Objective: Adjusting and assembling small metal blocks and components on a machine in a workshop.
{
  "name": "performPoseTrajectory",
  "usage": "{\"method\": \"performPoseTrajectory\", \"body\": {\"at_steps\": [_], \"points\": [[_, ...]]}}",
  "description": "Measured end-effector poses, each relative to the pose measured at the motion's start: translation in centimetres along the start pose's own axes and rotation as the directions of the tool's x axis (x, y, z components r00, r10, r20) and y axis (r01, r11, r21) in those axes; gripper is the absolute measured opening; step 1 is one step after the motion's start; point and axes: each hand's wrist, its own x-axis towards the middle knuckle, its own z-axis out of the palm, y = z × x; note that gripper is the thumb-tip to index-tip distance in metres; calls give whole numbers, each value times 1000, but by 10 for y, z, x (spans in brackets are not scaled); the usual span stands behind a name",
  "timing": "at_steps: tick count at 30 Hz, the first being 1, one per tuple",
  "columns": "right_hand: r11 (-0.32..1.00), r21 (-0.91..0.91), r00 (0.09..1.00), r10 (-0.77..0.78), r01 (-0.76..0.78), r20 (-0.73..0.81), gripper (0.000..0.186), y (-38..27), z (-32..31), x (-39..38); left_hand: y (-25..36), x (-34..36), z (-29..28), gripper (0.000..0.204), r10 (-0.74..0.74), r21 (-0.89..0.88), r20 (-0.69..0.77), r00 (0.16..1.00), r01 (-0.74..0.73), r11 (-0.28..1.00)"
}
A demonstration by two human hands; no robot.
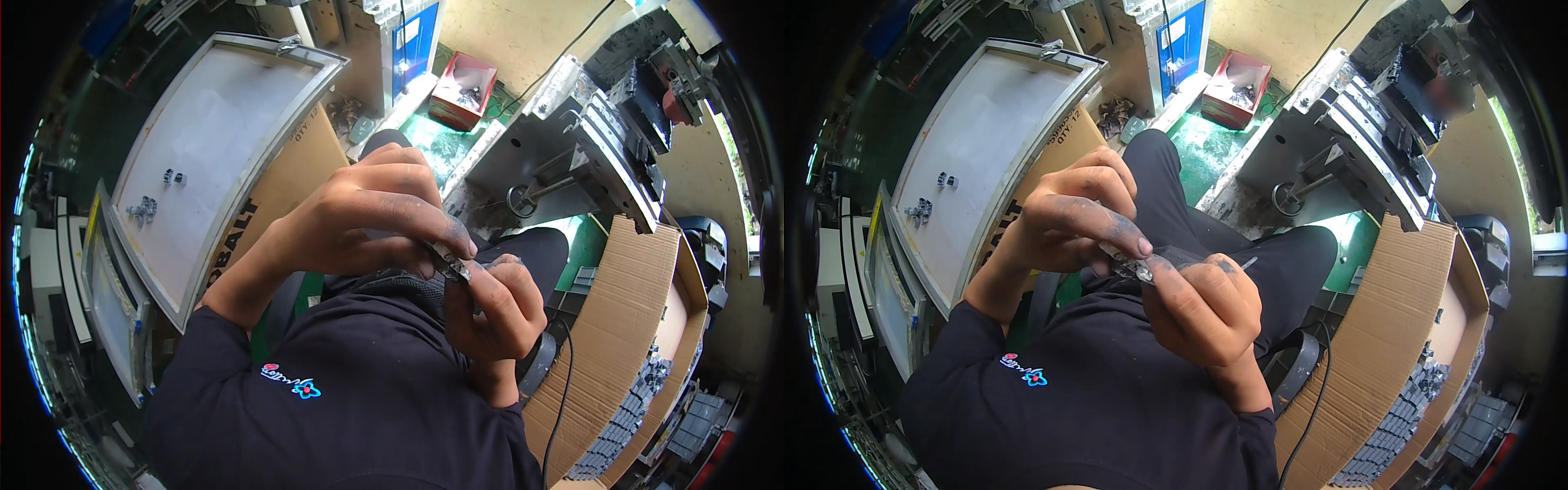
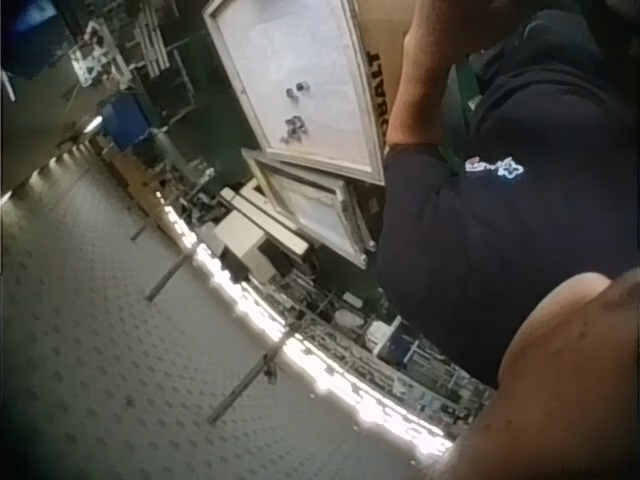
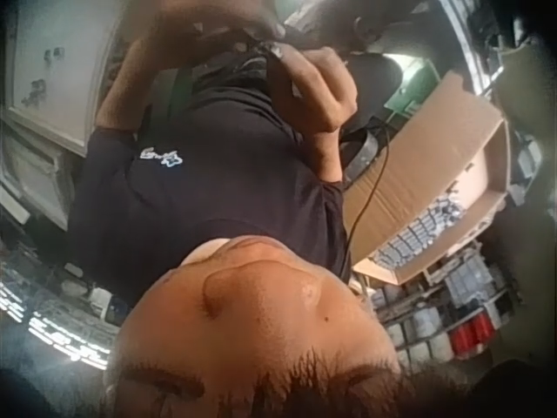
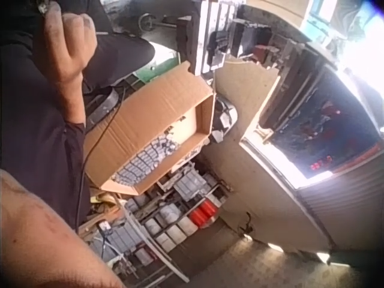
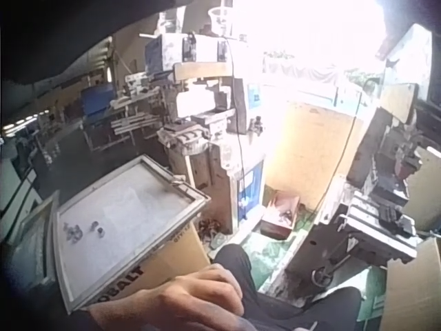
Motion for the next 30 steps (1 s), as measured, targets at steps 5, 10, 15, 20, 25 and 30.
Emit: {"method": "performPoseTrajectory", "body": {"at_steps": [5,10,15,20,25,30], "points": [[1000,21,999,22,-23,23,22,0,-2,-1,2,2,0,31,2,-58,45,999,1,998],[787,322,851,481,-526,211,7,6,-5,0,10,1,1,26,-596,-195,85,798,600,776],[599,392,711,641,-699,289,11,13,0,-5,1,0,3,26,-750,-418,46,660,695,585],[550,366,658,674,-751,336,15,16,-1,-8,-4,4,-6,29,-699,-365,142,701,693,622],[480,447,643,677,-755,358,23,29,-4,-7,-8,20,-18,30,-628,-251,372,683,726,641],[563,269,618,634,-781,466,20,25,-5,3,-10,36,-28,33,-621,56,469,628,680,731]]}}
